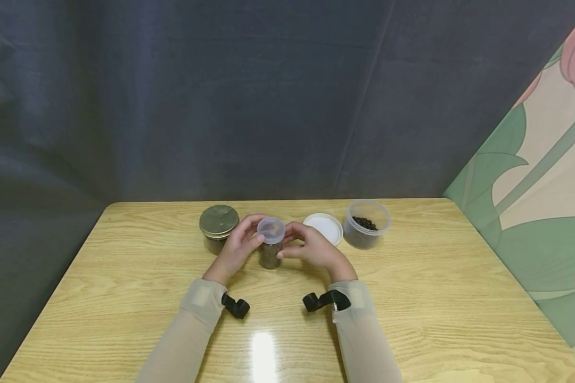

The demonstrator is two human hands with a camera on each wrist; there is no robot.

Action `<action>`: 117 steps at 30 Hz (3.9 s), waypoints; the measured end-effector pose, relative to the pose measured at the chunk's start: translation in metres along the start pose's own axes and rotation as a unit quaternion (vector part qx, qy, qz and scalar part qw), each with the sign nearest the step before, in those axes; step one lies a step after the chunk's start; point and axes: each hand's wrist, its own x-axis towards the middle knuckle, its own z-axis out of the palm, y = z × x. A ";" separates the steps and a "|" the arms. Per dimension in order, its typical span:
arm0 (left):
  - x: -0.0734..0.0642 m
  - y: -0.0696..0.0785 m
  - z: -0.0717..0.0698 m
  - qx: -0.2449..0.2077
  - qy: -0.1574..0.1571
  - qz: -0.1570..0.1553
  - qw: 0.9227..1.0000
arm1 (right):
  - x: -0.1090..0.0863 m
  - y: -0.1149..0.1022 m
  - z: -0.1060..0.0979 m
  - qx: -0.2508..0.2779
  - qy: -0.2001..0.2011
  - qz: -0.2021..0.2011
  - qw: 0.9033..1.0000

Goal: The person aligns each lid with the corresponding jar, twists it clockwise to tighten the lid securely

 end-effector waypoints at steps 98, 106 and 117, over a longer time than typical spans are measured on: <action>-0.001 0.002 0.004 0.060 0.023 0.021 0.998 | 0.000 0.002 0.000 0.003 -0.005 -0.007 1.000; -0.001 0.004 0.004 0.066 0.010 0.032 0.997 | 0.001 0.004 0.000 0.002 -0.006 -0.004 1.000; -0.001 0.002 0.002 0.036 0.015 0.016 0.999 | 0.001 0.007 -0.001 0.004 -0.008 -0.009 1.000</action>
